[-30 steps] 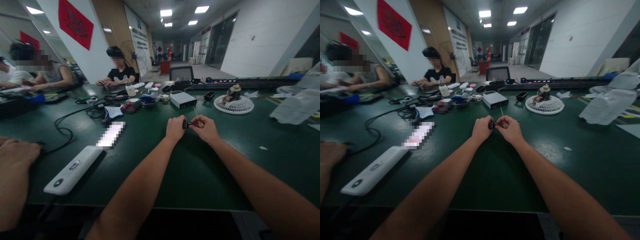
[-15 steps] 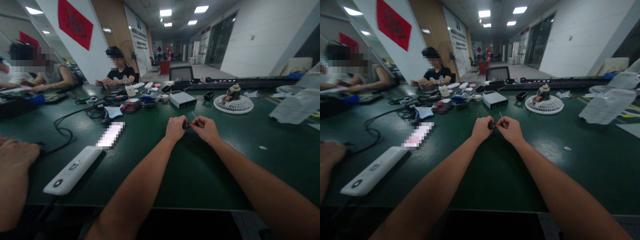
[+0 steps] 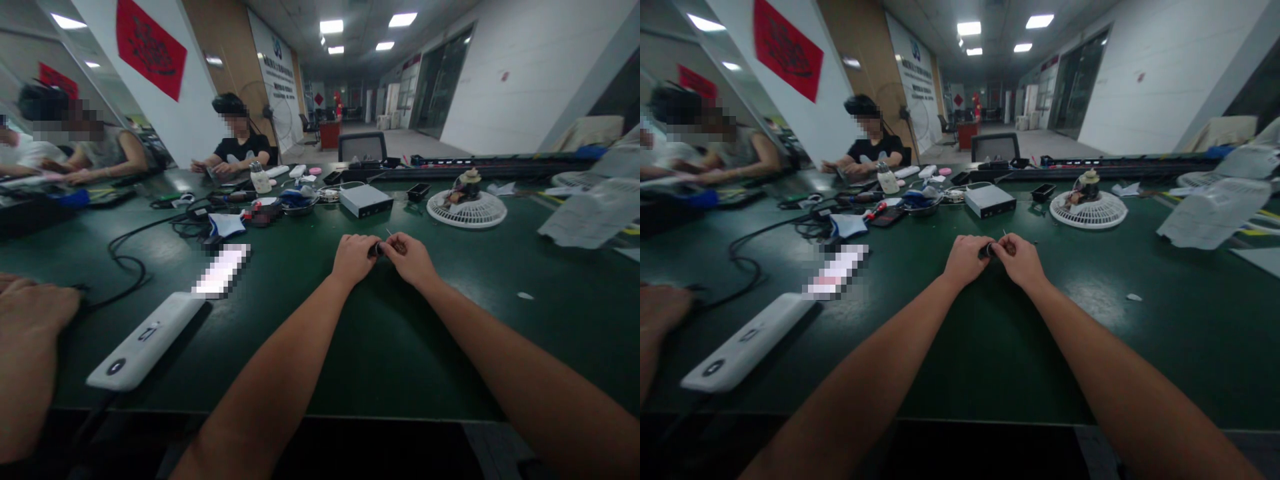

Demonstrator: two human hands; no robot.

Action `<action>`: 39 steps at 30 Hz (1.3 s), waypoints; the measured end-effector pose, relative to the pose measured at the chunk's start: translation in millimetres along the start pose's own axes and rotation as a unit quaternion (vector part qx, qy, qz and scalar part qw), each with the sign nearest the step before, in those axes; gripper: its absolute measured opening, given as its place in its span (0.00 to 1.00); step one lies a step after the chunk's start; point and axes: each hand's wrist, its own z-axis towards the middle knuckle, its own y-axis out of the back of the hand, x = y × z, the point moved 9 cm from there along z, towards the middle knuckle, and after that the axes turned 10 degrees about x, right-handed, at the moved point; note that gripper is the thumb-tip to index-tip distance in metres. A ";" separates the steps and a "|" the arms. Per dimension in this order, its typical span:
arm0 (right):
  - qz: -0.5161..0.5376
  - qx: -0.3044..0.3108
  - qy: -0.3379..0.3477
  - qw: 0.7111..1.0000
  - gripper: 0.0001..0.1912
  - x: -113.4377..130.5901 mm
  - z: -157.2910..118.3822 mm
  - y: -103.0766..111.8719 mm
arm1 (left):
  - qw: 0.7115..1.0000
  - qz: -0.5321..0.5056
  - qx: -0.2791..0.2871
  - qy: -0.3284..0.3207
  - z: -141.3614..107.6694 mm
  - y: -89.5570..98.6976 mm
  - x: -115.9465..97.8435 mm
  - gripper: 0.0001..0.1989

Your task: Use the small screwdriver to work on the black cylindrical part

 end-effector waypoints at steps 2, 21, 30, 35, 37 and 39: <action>0.033 -0.013 0.003 0.999 0.16 1.9 -1.0 1.4 | 1.000 0.004 -0.005 0.013 -1.2 1.2 0.6 0.11; 0.185 -0.065 0.008 0.981 0.30 13.9 -8.2 10.2 | 0.996 0.012 -0.034 0.080 -4.0 2.9 18.9 0.08; 0.203 -0.038 0.011 0.978 0.32 16.2 -7.8 6.1 | 0.996 0.021 -0.033 0.079 -4.1 2.2 19.1 0.08; 0.193 -0.077 -0.004 0.978 0.31 9.5 -8.7 13.7 | 0.996 0.021 -0.029 0.077 -4.1 2.2 17.5 0.08; 0.191 -0.094 -0.006 0.977 0.30 7.9 -9.2 16.3 | 0.997 0.021 -0.025 0.076 -3.7 1.6 16.9 0.09; 0.194 -0.091 -0.002 0.977 0.30 8.8 -8.8 15.1 | 0.996 0.021 -0.023 0.078 -3.5 1.2 17.3 0.09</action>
